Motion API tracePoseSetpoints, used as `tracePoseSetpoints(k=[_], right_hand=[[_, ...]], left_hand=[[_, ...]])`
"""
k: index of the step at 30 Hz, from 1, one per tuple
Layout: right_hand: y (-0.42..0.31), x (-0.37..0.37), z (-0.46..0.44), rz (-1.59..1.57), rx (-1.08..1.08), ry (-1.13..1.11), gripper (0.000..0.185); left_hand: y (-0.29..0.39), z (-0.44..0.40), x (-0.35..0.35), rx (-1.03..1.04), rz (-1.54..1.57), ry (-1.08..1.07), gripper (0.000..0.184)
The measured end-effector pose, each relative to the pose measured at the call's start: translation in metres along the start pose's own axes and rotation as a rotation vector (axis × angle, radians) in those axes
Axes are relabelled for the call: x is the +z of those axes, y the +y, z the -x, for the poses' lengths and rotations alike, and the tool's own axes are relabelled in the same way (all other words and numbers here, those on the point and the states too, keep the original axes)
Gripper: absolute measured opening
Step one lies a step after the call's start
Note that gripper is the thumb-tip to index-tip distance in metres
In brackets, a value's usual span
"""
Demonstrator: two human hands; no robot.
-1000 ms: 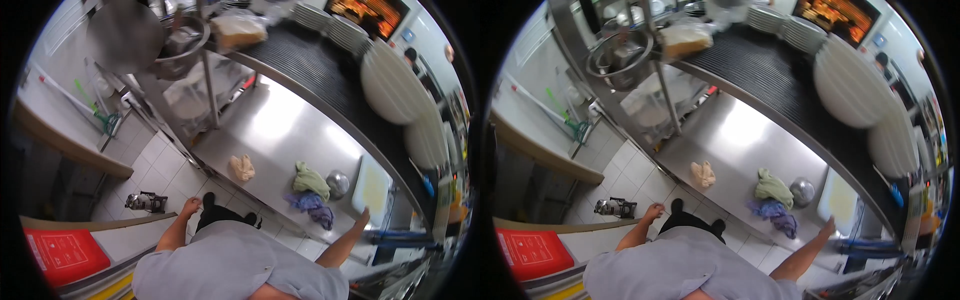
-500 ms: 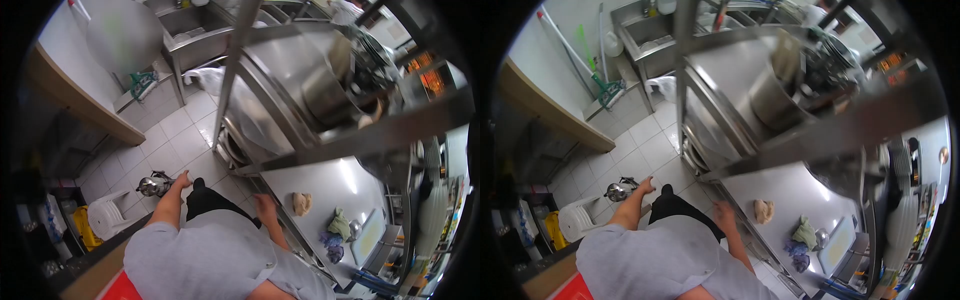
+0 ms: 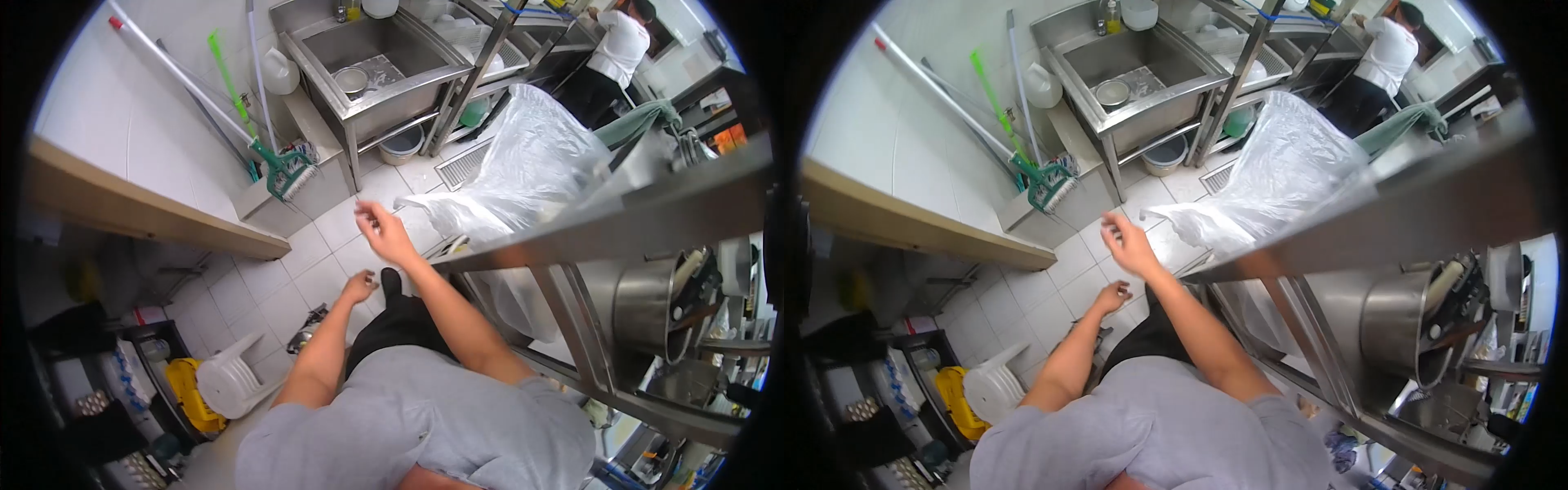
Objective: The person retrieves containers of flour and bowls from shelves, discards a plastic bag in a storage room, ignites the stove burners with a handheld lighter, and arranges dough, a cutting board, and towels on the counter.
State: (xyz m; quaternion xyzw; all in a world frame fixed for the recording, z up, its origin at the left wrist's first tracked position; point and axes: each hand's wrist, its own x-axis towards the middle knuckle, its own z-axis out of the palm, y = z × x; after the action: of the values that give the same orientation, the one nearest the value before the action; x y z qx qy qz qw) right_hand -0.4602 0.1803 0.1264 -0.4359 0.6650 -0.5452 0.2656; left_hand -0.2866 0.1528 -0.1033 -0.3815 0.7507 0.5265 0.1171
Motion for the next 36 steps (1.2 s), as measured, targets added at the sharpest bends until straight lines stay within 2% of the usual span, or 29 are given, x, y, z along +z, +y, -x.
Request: tracePoseSetpoints(k=[1,2,5,6,7,8,9,10,12,14,15,16,17,18,19,20,22,23,25,26,27,30,36], right_hand=[[0.021,0.010,-0.034,-0.004,0.112,0.017,0.034],[0.054,0.018,-0.063,-0.062,0.163,0.126,0.036],[0.179,0.042,-0.128,-0.067,0.359,0.556,0.043],[0.208,0.036,-0.141,-0.272,0.661,0.674,0.042],[0.332,0.043,-0.145,-0.123,0.785,0.776,0.035],[0.386,0.021,-0.136,-0.161,1.034,0.660,0.037],[0.387,0.004,-0.120,-0.213,1.211,0.806,0.040],[0.359,-0.012,-0.111,-0.239,1.272,0.941,0.041],[0.289,-0.042,-0.098,-0.372,1.354,1.184,0.044],[0.297,-0.063,-0.067,-0.313,1.303,1.143,0.050],[0.343,-0.081,-0.028,-0.237,1.223,1.107,0.051],[0.324,-0.089,-0.018,-0.311,1.203,1.224,0.055],[0.299,-0.090,-0.013,-0.229,1.154,1.339,0.063],[0.323,-0.101,0.014,-0.297,1.133,1.469,0.065],[0.326,-0.112,0.039,-0.572,1.077,1.489,0.066],[0.354,-0.134,0.072,-0.481,1.016,1.696,0.061],[0.311,-0.126,0.052,-0.555,0.891,1.957,0.056],[0.305,-0.127,0.051,-0.535,0.900,1.980,0.056],[0.307,-0.137,0.060,-0.751,0.729,2.133,0.049],[0.312,-0.141,0.067,-0.746,0.722,2.140,0.049],[0.333,-0.145,0.095,-0.200,0.923,1.773,0.049],[0.335,-0.157,0.068,-0.530,0.646,2.051,0.048],[0.334,-0.150,0.061,-0.615,0.413,2.240,0.047]], left_hand=[[-0.010,0.006,0.000,-0.015,-0.083,-0.023,0.053],[-0.016,0.014,-0.006,-0.007,-0.048,0.004,0.050],[-0.020,0.035,-0.040,0.006,0.168,0.117,0.038],[-0.012,0.045,-0.059,0.039,0.281,0.167,0.036],[-0.005,0.050,-0.084,-0.027,0.300,0.196,0.035],[-0.005,0.054,-0.099,-0.103,0.337,0.217,0.033],[-0.016,0.055,-0.110,-0.114,0.441,0.252,0.032],[-0.030,0.052,-0.122,-0.130,0.553,0.285,0.031],[-0.084,0.027,-0.146,-0.229,0.496,0.271,0.030],[-0.113,0.004,-0.169,-0.399,0.527,0.206,0.031],[-0.125,-0.012,-0.179,-0.345,0.469,0.225,0.031],[-0.121,-0.027,-0.197,-0.351,0.411,0.163,0.029],[-0.124,-0.042,-0.215,-0.312,0.353,0.127,0.028],[-0.108,-0.058,-0.237,-0.346,0.357,0.111,0.028],[-0.094,-0.070,-0.259,-0.375,0.359,0.100,0.029],[-0.092,-0.081,-0.277,-0.404,0.364,0.082,0.029],[-0.095,-0.108,-0.305,-0.345,0.317,0.095,0.031],[-0.094,-0.116,-0.313,-0.353,0.312,0.069,0.031],[-0.094,-0.125,-0.326,-0.363,0.277,0.021,0.032],[-0.099,-0.126,-0.330,-0.359,0.278,0.013,0.032],[-0.105,-0.127,-0.335,-0.346,0.178,-0.064,0.032],[-0.094,-0.138,-0.347,-0.356,0.040,-0.200,0.032],[-0.055,-0.173,-0.372,-0.263,-0.011,-0.226,0.031]])
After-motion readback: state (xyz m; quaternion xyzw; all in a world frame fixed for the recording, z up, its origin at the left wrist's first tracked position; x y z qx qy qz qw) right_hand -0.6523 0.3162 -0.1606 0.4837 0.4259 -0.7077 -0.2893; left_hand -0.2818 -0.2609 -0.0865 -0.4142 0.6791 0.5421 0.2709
